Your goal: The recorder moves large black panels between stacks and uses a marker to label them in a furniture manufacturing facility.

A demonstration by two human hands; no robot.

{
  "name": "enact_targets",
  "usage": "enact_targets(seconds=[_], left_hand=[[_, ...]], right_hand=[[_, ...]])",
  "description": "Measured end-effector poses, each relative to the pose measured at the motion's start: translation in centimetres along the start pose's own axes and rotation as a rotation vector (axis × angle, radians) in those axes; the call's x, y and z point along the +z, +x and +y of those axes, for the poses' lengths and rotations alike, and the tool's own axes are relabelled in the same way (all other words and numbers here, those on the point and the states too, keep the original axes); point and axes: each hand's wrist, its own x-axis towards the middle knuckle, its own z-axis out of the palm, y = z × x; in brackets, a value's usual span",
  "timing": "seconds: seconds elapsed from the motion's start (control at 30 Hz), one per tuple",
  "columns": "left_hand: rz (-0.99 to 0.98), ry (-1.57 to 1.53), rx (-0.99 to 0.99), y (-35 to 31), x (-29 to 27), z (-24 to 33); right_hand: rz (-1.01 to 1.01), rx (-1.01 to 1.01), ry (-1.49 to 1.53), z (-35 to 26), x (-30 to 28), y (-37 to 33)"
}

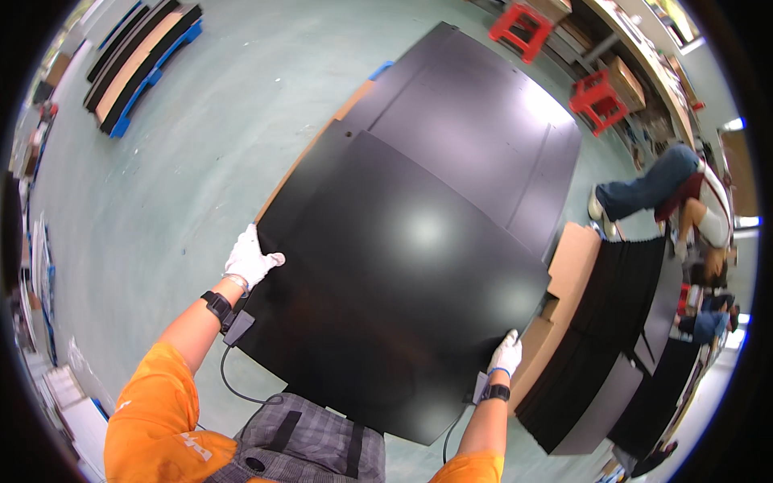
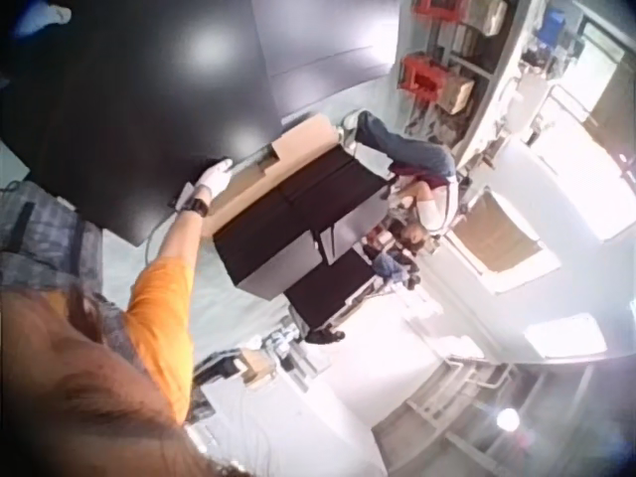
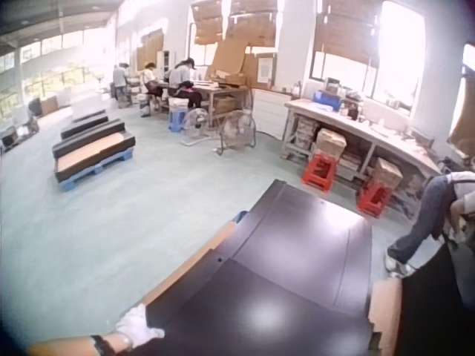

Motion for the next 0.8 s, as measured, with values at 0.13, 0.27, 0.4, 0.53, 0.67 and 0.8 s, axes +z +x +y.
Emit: enact_targets(seconds=[0.13, 0.27, 0.4, 0.53, 0.67, 0.8], left_hand=[[0.178, 0.012, 0.099, 0.0, 1.2, -2.1], [0.114, -0.002, 0.062, 0.2, 1.3, -1.2], [0.101, 0.044, 0.052, 0.6, 1.7, -1.2], [0.107, 0.078, 0.063, 0.7, 2.0, -0.9], [0.102, 0.082, 0.052, 0.1, 2.1, 0.2], [0.258, 0.190, 0.134, 2.1, 3.8, -3.7]], right_hand=[[0.049, -0.039, -0.193, -2.5, -0.1, -3.6], [0.051, 0.015, -0.286, 0.6, -0.6, -7.6], [-0.003, 0.082, -0.205, 6.1, -1.6, -13.8], [-0.057, 0.160, -0.218, 10.3, -2.1, -19.5], [-0.040, 0.237, -0.180, 10.4, -2.2, -19.9], [-0.068, 0.245, -0.133, 9.5, -1.4, -20.2]])
